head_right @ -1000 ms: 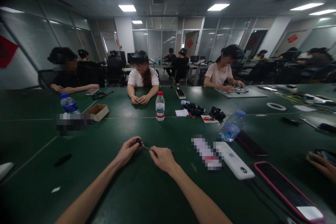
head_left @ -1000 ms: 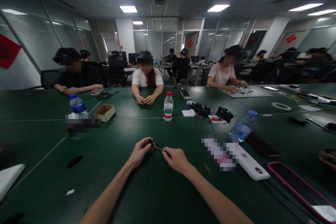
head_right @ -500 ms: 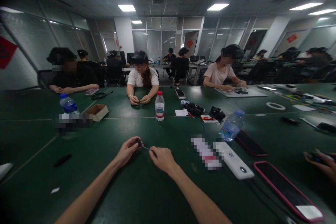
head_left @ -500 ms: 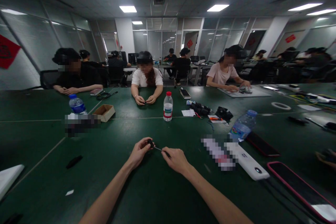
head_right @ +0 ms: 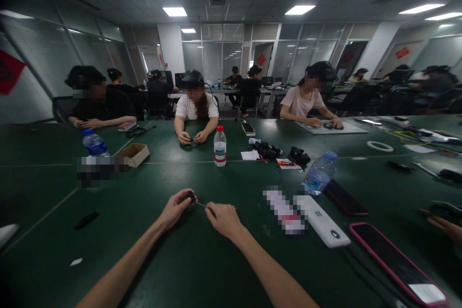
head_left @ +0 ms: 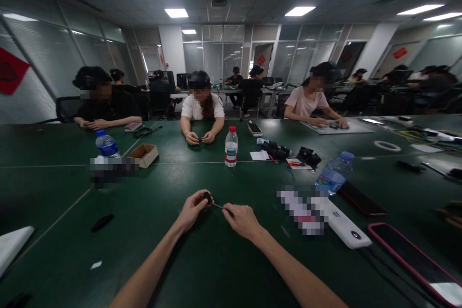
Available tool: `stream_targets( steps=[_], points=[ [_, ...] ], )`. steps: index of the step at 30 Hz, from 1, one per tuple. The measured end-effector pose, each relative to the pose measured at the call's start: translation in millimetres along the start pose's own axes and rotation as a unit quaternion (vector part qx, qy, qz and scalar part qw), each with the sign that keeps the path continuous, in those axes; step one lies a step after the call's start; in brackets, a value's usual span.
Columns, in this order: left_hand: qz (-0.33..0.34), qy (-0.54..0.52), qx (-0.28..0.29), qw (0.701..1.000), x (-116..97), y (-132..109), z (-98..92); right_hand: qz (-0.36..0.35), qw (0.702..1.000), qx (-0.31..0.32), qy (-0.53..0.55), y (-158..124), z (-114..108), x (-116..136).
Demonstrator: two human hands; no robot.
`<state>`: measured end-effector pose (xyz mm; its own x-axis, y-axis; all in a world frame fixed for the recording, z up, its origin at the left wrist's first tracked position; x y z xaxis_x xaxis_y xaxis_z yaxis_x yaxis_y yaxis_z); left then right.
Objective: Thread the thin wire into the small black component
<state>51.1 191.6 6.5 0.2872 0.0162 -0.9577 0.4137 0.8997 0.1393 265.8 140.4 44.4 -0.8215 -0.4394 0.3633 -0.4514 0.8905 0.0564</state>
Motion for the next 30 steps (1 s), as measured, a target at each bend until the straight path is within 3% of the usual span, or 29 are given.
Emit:
stream_targets(
  steps=[4, 10, 17, 30],
  points=[
    [0.000, 0.022, 0.004, 1.000, -3, -1, 2.0, -0.015, 1.000, -0.019, 0.002, 1, 2, -2],
    [-0.010, 0.113, 0.125, 0.986, -9, -1, 13.0, 0.025, 0.987, -0.111, 0.114, 4, 0, -10],
    [-0.010, -0.011, -0.010, 1.000, -5, 0, 6.3, -0.009, 0.998, -0.038, 0.056, 5, 2, -5],
    [-0.007, -0.097, -0.049, 0.994, -3, 2, 4.4, 0.013, 1.000, 0.002, 0.027, 2, -6, 4]
  ],
)
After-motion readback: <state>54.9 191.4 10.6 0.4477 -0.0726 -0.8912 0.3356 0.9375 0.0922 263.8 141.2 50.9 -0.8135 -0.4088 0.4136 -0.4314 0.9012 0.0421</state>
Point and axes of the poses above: each hand's wrist, its own y-axis towards the middle knuckle, its own z-axis out of the palm, x = y × z, the point moved 1 cm from there along y, towards the middle knuckle, and after that the axes turned 7 degrees about x, right-handed, at the moved point
